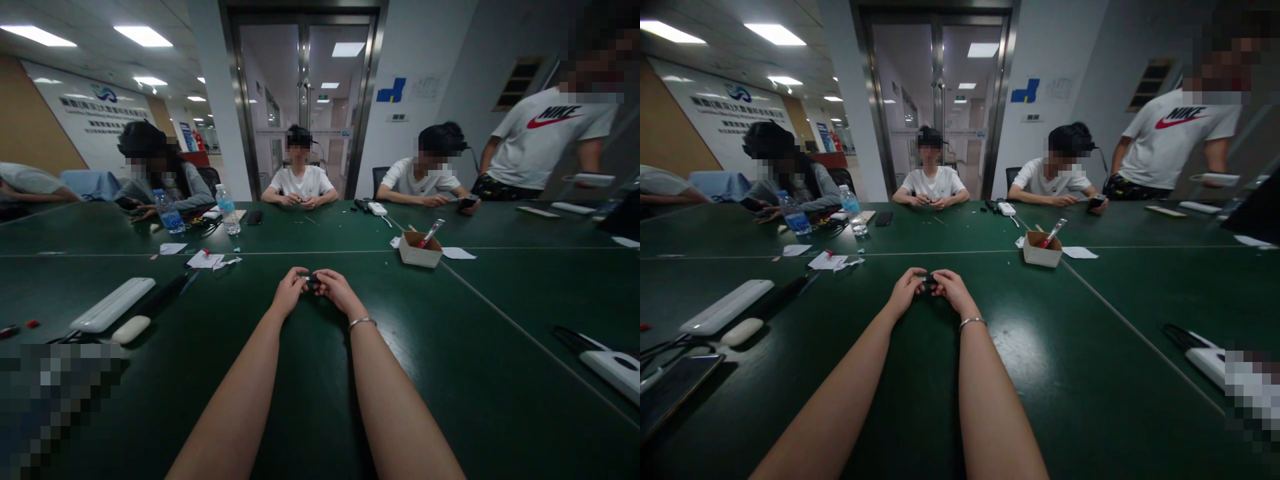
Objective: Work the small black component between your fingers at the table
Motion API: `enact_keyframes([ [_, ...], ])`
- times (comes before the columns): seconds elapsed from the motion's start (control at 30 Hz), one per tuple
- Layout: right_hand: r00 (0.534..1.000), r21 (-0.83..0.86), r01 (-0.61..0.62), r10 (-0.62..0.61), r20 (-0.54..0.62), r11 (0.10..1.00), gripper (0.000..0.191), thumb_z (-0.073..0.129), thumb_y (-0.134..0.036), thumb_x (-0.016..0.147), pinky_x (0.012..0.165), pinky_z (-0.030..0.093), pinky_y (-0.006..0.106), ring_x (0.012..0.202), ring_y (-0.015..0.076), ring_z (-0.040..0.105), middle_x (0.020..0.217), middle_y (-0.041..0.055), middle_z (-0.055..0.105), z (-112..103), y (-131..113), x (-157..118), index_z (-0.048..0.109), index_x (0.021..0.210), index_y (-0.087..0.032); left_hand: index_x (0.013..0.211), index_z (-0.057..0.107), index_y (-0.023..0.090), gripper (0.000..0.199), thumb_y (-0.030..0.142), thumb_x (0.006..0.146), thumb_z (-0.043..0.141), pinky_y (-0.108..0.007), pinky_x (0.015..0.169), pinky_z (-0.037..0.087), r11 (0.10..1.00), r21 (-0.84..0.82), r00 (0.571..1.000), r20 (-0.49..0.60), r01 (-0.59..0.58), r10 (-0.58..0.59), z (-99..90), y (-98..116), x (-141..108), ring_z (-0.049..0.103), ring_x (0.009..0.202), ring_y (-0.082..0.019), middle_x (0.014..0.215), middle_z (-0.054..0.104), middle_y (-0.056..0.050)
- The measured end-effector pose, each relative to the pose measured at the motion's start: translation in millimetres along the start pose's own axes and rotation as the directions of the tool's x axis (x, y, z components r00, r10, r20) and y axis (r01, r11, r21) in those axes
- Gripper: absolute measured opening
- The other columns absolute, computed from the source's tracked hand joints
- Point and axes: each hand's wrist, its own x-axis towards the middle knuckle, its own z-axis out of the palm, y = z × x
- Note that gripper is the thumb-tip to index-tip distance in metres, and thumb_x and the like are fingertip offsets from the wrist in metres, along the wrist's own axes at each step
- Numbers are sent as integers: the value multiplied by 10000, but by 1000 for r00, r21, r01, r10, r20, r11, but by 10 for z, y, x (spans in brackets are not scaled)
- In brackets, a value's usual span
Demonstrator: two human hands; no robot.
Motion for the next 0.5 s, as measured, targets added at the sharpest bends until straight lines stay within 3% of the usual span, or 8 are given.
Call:
enact_keyframes([
  [0.27,1000,8,-8,9,-17,1000,155,694,-260,716,537,510,238,489,92,538,552,-5,596,6,-4,9,649,829,-163,880,566,179,187,347,805,532,-230,608,440,999,-36,999,-13,-32,31,-5,-27,0,580,683,-126,732,610,-11],
  [0.5,1000,6,-11,11,-1,1000,148,689,-249,728,560,517,245,510,94,551,562,-10,597,13,-19,-15,647,842,-166,751,560,200,323,495,838,461,-243,603,421,983,178,999,-43,37,-30,-31,-5,-13,549,625,-125,705,594,10],
])
